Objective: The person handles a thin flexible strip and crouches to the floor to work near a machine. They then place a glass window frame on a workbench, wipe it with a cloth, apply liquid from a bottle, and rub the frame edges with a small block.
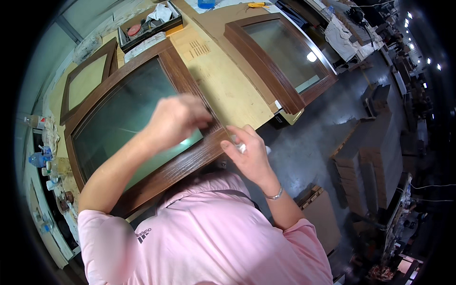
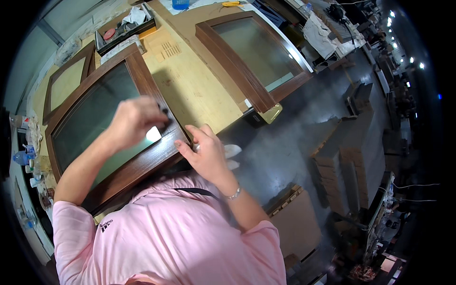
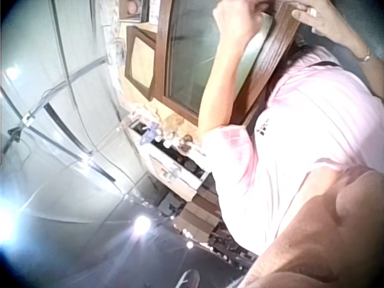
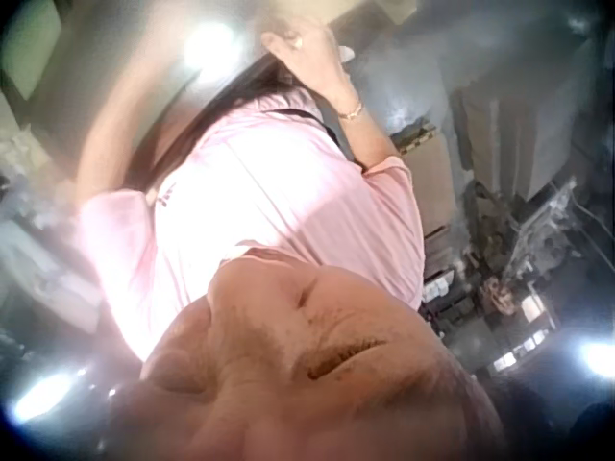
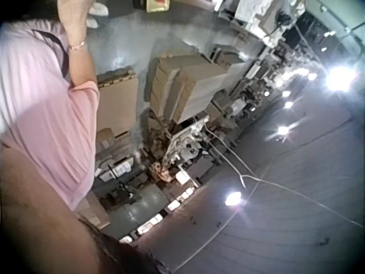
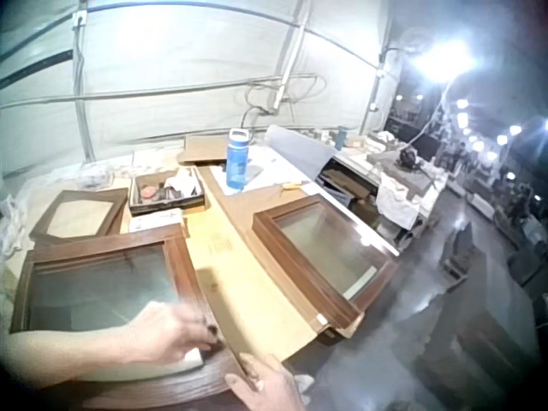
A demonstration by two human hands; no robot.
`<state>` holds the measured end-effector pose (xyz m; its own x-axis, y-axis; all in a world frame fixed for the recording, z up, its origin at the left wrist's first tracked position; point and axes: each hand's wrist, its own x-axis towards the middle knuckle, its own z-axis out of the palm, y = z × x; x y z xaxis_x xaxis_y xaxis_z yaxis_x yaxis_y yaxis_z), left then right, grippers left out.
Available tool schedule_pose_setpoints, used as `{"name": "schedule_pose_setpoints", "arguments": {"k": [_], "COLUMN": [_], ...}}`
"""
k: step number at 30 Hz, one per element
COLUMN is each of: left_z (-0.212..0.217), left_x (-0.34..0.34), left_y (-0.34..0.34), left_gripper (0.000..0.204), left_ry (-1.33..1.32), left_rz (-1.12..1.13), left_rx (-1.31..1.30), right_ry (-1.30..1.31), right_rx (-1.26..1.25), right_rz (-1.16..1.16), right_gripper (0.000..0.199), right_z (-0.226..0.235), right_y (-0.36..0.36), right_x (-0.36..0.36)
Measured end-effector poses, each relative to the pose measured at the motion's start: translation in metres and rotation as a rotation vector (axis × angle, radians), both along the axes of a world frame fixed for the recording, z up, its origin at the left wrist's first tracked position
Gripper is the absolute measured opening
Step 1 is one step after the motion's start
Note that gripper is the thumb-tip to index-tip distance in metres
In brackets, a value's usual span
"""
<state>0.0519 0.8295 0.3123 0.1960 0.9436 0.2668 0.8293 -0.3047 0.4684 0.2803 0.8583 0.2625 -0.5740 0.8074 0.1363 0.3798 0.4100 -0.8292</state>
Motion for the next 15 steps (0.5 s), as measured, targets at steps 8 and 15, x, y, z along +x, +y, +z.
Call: {"name": "schedule_pose_setpoints", "arguments": {"k": [8,15], "left_z": [-0.007,-0.004], "left_x": [-0.073,-0.070], "left_y": [0.031,0.030], "left_gripper": [0.014,0.015], "left_ry": [0.016,-0.026], "left_rz": [0.409,0.383], "left_rx": [-0.080,-0.107], "right_ry": [0.039,0.151], "right_rx": [0.167,0.216], "right_rz": [-0.045,-0.048], "right_gripper": [0.043,0.041], "right_z": [-0.020,-0.034], "right_y": [-0.011,-0.008], "right_x": [-0.015,-0.019]}}
